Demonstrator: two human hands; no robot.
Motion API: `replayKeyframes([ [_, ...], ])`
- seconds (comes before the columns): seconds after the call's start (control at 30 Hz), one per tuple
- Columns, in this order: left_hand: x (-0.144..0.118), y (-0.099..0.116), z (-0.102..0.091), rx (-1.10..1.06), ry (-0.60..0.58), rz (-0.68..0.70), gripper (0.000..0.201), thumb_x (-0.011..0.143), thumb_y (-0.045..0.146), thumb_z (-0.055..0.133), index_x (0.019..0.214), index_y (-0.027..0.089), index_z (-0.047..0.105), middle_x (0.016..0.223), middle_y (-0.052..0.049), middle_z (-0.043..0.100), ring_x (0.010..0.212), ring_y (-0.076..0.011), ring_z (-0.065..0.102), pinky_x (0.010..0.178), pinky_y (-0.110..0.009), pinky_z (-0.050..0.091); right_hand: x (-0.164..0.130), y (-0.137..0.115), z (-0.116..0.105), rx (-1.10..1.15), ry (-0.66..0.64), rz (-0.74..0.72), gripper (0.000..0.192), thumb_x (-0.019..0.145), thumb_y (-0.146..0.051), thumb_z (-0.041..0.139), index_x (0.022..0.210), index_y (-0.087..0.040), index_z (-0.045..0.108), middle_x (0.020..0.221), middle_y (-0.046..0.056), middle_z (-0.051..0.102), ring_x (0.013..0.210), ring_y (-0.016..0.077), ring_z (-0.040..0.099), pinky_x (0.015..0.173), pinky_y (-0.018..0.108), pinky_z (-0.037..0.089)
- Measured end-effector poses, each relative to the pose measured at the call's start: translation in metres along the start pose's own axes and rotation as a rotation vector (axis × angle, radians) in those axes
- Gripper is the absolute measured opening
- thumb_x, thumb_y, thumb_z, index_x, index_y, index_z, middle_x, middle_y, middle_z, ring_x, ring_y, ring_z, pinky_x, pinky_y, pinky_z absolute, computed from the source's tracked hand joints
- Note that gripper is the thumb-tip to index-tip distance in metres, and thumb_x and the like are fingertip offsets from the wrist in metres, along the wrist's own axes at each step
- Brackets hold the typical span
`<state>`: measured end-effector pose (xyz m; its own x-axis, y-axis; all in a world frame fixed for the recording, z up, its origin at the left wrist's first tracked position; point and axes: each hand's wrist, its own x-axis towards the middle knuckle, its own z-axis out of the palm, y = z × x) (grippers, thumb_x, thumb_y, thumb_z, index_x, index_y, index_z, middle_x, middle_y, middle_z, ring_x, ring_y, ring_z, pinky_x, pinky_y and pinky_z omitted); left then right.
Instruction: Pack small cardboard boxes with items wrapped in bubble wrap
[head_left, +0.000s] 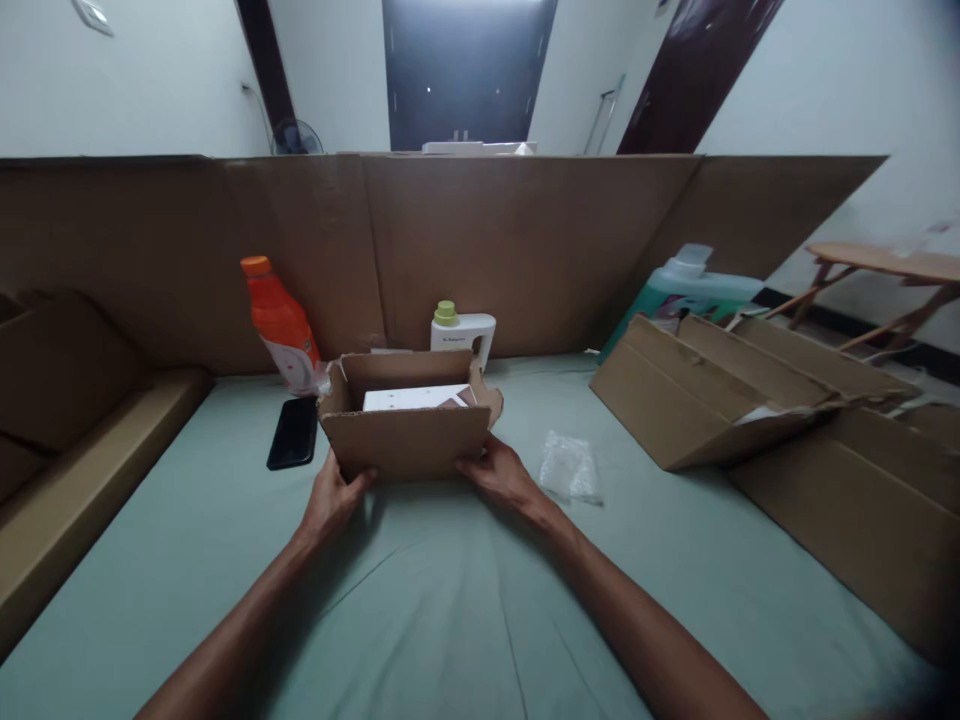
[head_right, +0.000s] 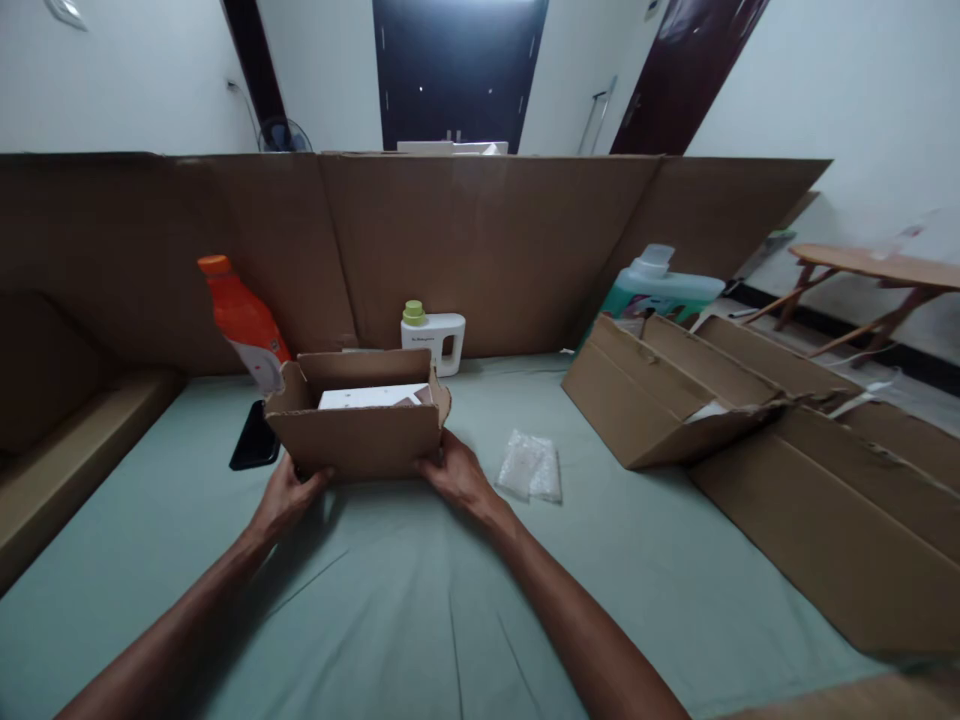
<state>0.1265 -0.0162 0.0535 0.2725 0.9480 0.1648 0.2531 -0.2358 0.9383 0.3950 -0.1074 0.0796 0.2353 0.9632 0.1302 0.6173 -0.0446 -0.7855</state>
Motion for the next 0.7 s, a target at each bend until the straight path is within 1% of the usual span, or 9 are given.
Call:
replayKeyframes([
  [0.07,0.016,0.0,0.005,-0.018,0.011,0.011,0.061,0.075,0.041,0.069,0.126,0.015,0.05,0.122,-0.013,0.066,0.116,-0.0289,0.062,0.1,-0.041,0.048,0.012,0.002,-0.001,-0.013,0.002,-0.019,0.049,0.079,-0.034,0.066,0.124,-0.015,0.062,0.106,0.011,0.075,0.083,0.0251,0.069,0.072,0.037,0.055],
  [0.17,0.014,-0.003,0.002,-0.039,0.002,0.006,0.064,0.079,0.039,0.066,0.135,0.017,0.046,0.13,-0.015,0.063,0.124,-0.029,0.058,0.106,-0.043,0.044,0.002,0.005,-0.012,-0.053,0.054,-0.05,0.055,0.08,-0.034,0.065,0.132,-0.019,0.058,0.122,0.01,0.071,0.099,0.0247,0.068,0.081,0.036,0.055],
  [0.23,-0.006,-0.007,-0.009,-0.011,-0.024,-0.044,0.071,0.081,0.041,0.064,0.144,0.02,0.04,0.139,-0.016,0.057,0.131,-0.0302,0.054,0.109,-0.046,0.041,-0.018,0.011,-0.03,-0.109,0.137,-0.029,0.05,0.084,-0.036,0.06,0.131,-0.019,0.059,0.127,0.012,0.068,0.11,0.0273,0.064,0.089,0.04,0.052],
  [0.33,-0.052,-0.012,-0.029,0.133,-0.057,-0.153,0.079,0.083,0.048,0.062,0.152,0.023,0.034,0.15,-0.017,0.048,0.138,-0.0349,0.048,0.109,-0.053,0.042,-0.043,0.026,-0.068,-0.244,0.303,0.067,0.047,0.086,-0.04,0.056,0.124,-0.013,0.063,0.123,0.02,0.067,0.114,0.0353,0.06,0.096,0.051,0.046],
  [0.4,-0.083,-0.014,-0.037,0.212,-0.071,-0.153,0.072,0.084,0.052,0.06,0.148,0.023,0.042,0.15,-0.017,0.049,0.136,-0.0367,0.05,0.105,-0.055,0.046,-0.047,0.036,-0.087,-0.381,0.385,0.185,0.056,0.081,-0.042,0.063,0.126,-0.009,0.06,0.121,0.024,0.066,0.113,0.0393,0.058,0.096,0.054,0.043],
  [0.47,-0.108,-0.013,-0.038,0.225,-0.081,-0.081,0.061,0.086,0.052,0.059,0.139,0.022,0.054,0.147,-0.016,0.053,0.134,-0.0363,0.052,0.104,-0.055,0.048,-0.043,0.041,-0.096,-0.467,0.393,0.29,0.06,0.076,-0.037,0.069,0.128,-0.01,0.059,0.113,0.021,0.069,0.108,0.038,0.06,0.092,0.049,0.044],
  [0.57,-0.131,-0.007,-0.033,0.187,-0.089,-0.012,0.047,0.086,0.05,0.06,0.124,0.024,0.066,0.143,-0.013,0.058,0.135,-0.0348,0.052,0.107,-0.053,0.047,-0.036,0.034,-0.086,-0.416,0.311,0.304,0.043,0.075,-0.023,0.064,0.118,-0.016,0.065,0.089,0.01,0.073,0.089,0.028,0.065,0.081,0.038,0.047],
  [0.63,-0.14,0.001,-0.03,0.139,-0.105,-0.04,0.044,0.086,0.051,0.06,0.12,0.024,0.069,0.141,-0.013,0.06,0.13,-0.0341,0.056,0.106,-0.052,0.048,-0.039,0.017,-0.067,-0.339,0.233,0.255,0.036,0.077,-0.021,0.06,0.112,-0.019,0.067,0.079,0.004,0.07,0.076,0.0218,0.065,0.074,0.032,0.048],
  [0.7,-0.145,0.013,-0.029,0.066,-0.138,-0.118,0.049,0.085,0.054,0.062,0.122,0.023,0.068,0.138,-0.015,0.061,0.123,-0.0334,0.061,0.103,-0.051,0.05,-0.05,-0.008,-0.045,-0.254,0.128,0.201,0.036,0.079,-0.023,0.06,0.115,-0.019,0.066,0.076,0.0,0.068,0.068,0.0178,0.064,0.067,0.029,0.05],
])
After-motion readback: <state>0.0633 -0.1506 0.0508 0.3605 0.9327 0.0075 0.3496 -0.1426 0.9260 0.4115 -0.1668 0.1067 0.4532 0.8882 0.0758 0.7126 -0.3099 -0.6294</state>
